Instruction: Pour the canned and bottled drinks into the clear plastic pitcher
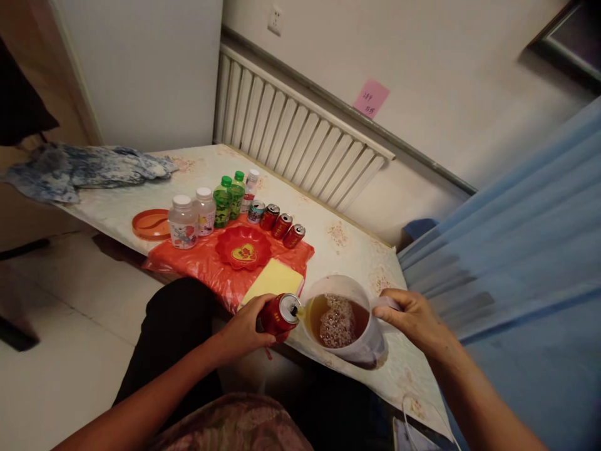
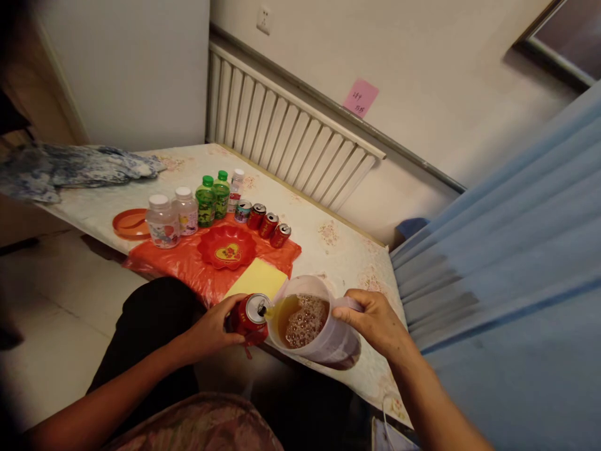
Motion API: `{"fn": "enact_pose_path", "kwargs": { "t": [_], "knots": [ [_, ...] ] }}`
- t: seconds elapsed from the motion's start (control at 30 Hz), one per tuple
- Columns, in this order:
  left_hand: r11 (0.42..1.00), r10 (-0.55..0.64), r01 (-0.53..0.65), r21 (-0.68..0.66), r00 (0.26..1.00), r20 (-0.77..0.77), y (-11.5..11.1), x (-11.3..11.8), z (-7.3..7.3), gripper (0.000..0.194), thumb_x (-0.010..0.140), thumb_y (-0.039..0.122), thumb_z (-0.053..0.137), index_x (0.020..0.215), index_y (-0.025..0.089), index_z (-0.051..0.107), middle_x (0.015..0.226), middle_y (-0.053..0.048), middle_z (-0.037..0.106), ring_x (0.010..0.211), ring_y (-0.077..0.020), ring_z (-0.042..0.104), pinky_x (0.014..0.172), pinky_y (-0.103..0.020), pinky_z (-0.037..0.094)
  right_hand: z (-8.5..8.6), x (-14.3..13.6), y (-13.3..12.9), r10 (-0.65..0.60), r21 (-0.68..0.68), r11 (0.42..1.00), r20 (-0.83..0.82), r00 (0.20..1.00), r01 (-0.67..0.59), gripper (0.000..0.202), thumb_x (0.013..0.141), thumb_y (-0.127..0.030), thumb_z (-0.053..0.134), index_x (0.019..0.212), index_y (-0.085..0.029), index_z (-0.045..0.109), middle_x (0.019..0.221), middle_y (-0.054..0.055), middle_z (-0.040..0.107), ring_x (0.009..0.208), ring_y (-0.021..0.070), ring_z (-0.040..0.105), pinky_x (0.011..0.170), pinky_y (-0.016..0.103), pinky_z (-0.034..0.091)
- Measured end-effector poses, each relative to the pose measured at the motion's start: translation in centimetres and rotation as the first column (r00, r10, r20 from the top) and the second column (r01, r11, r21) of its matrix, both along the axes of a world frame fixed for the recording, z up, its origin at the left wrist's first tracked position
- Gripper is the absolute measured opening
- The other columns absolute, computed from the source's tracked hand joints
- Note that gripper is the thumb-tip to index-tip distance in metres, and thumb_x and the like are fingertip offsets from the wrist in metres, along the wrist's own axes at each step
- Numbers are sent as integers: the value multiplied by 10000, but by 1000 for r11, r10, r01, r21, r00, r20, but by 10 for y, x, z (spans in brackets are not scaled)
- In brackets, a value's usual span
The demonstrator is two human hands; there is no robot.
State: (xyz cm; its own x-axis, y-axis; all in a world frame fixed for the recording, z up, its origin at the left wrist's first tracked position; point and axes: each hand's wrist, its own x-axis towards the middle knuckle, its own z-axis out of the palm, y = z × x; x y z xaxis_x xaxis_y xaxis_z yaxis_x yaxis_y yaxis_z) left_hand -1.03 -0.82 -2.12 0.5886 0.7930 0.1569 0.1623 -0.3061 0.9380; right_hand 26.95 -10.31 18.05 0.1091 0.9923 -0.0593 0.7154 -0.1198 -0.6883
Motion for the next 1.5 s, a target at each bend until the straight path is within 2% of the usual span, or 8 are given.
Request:
{"fn": "enact_pose_path", "kwargs": {
  "t": [0.3, 0.57, 0.73, 0.87, 1.03, 1.23, 1.37, 1.5],
  "knots": [
    [1000, 2, -2, -11, 1000, 14, 2, -1, -10, 759, 600, 147, 705, 1317, 217, 464, 1336, -82, 558, 1224, -288, 519, 1038, -421, 428, -7, 3, 2, -12, -1, 1000, 15, 1000, 12, 550, 665, -645, 691, 512, -194, 417, 525, -64, 279, 522, 88, 259, 476, 230, 191],
    [997, 23, -20, -75, 999, 38, 7, -6, -14, 780, 587, 151, 715, 1322, 215, 463, 1336, -82, 565, 1226, -287, 530, 1040, -420, 437, -37, 6, 11, -34, 11, 999, -134, 990, 36, 514, 658, -623, 700, 534, -197, 441, 529, -61, 302, 516, 91, 259, 486, 235, 205],
    [989, 72, -61, -133, 994, 80, 13, -14, -21, 776, 600, 165, 743, 1321, 221, 463, 1337, -85, 574, 1210, -286, 552, 1051, -435, 434, -53, -1, 31, -48, 84, 994, -283, 958, 75, 546, 660, -666, 672, 518, -206, 416, 497, -66, 292, 483, 86, 237, 474, 242, 180],
    [986, 119, -108, -130, 989, 85, 17, -23, -32, 785, 591, 190, 780, 1312, 207, 469, 1319, -100, 592, 1223, -305, 546, 1067, -463, 415, -64, -14, 64, -46, 178, 972, -489, 871, 151, 554, 742, -667, 585, 513, -229, 336, 482, -83, 218, 459, 84, 182, 455, 252, 156],
    [979, 123, -103, -177, 987, 108, 21, -33, -40, 758, 625, 208, 772, 1319, 210, 467, 1325, -91, 596, 1228, -295, 549, 1065, -449, 421, -80, -41, 124, -12, 269, 918, -715, 699, 291, 470, 775, -529, 620, 556, -231, 328, 480, -108, 202, 420, 67, 144, 424, 243, 158],
    [960, 190, -168, -223, 978, 84, 30, -41, -42, 782, 570, 82, 720, 1301, 238, 491, 1337, -74, 593, 1256, -299, 527, 1103, -455, 380, -101, -87, 203, 60, 336, 866, -805, 591, 370, 438, 801, -492, 571, 562, -230, 313, 423, -110, 253, 368, 58, 190, 399, 231, 201],
    [943, 204, -172, -284, 975, 90, 36, -45, -42, 801, 539, 65, 711, 1289, 248, 501, 1334, -57, 598, 1250, -305, 528, 1101, -455, 378, -127, -115, 247, 62, 326, 862, -827, 559, 388, 397, 808, -481, 550, 585, -234, 335, 438, -110, 270, 373, 62, 210, 400, 230, 212],
    [934, 220, -187, -305, 973, 76, 42, -48, -47, 794, 528, 83, 725, 1276, 240, 512, 1317, -68, 608, 1244, -330, 527, 1095, -477, 374, -157, -135, 274, 31, 294, 856, -851, 525, 425, 372, 799, -462, 555, 600, -235, 337, 474, -105, 288, 398, 61, 201, 408, 227, 206]
  ]
}}
